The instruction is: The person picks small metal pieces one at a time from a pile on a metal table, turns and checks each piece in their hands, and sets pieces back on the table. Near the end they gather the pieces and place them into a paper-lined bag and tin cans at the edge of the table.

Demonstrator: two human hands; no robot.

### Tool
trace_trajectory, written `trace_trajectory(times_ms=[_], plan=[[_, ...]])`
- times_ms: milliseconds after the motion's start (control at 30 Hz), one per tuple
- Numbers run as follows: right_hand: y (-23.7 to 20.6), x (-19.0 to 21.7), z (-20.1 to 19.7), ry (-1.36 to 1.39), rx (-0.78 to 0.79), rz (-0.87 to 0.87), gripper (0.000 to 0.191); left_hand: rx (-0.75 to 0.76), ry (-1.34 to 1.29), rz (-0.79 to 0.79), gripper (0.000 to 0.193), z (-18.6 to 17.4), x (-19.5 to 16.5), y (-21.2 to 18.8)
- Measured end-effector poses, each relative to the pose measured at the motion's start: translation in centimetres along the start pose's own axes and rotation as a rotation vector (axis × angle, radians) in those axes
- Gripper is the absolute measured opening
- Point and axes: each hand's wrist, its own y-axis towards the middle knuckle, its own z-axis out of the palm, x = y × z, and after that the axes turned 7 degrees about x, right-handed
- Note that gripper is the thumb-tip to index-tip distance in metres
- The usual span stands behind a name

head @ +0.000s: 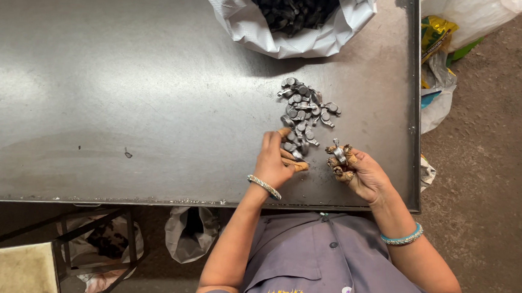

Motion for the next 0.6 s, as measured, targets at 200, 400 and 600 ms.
trace_trajectory(times_ms=[200, 400, 600], plan=[[0.4, -0.1, 1.3, -0.133, -0.030, -0.016, 0.032, -0.184, -0.228, -0.120, 0.037, 1.5, -2.4, -2.5], [0.4, -0.9, 3.8, -0.263, 0.004, -0.048, 0.031, -0.014, -1.283, -0.436, 0.023, 4.0, -2.9, -2.8], [0.4, -1.6, 6.0, -0.349, 0.101, 0.005, 0.028, -0.061, -0.712, -0.141, 0.030, 2.9, -2.1, -4.1]])
